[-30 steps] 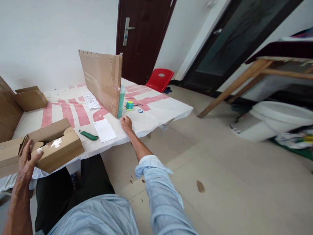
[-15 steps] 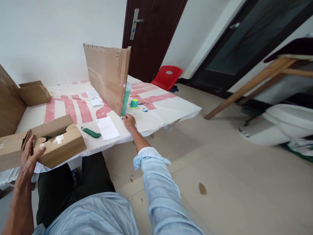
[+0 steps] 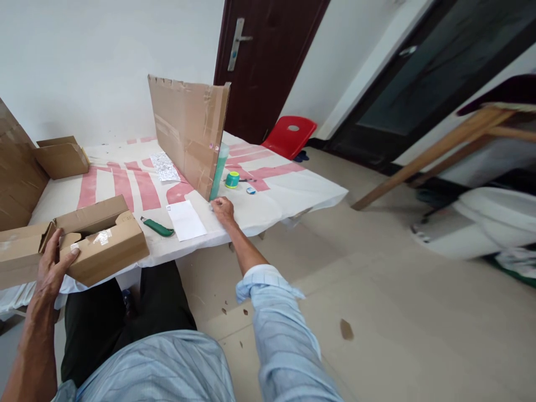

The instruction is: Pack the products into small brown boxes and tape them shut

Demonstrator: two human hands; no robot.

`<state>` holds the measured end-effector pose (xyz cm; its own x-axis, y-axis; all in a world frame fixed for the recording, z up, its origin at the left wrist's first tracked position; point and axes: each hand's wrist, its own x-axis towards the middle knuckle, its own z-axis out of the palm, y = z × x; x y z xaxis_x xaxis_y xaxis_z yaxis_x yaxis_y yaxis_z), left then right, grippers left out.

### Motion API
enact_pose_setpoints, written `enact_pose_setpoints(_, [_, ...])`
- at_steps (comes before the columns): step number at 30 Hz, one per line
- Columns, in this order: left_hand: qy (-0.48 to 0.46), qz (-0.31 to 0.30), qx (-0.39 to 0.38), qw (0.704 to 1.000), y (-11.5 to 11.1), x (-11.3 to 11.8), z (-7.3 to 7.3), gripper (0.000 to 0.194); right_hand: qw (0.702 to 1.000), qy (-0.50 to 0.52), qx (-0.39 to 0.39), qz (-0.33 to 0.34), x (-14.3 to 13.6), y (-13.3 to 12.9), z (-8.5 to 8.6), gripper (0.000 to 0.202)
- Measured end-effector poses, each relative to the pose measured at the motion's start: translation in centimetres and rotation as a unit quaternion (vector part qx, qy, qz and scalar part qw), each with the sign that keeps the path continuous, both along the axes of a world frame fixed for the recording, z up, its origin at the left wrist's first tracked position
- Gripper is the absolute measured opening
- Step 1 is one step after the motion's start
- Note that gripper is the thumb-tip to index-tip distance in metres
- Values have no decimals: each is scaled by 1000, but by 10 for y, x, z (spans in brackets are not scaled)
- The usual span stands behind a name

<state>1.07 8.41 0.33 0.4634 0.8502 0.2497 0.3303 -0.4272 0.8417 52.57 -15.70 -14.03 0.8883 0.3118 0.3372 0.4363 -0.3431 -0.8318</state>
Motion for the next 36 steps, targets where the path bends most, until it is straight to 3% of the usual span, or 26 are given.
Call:
enact_pose_setpoints(6, [1,6,1,1000,-1,1,0,92,999,6,-45,21,-5,-2,-7,21])
enact_pose_setpoints(14, [-11,10,19,1000,-4,2,0,88,993,-38,-111,2,-8,-3,-10,28])
enact_pose_setpoints(18, [-1,-2,4,1000,-1,1,-2,92,983,-86,-162,30,-13,-3,-10,19])
enact_pose_setpoints(22, [-5,-4,0,1000,0,-1,-2,93,967,-131,-210,56,-21,-2,-11,26])
enact_pose_setpoints(29, [6,-51,-3,999,11,-10,-10,114,945,-164,-281,45,-18,-13,-10,31])
enact_pose_setpoints(36, [-34,-34,-33,998,6,-13,-6,88,936,-170,-308,5,-15,-25,-13,38])
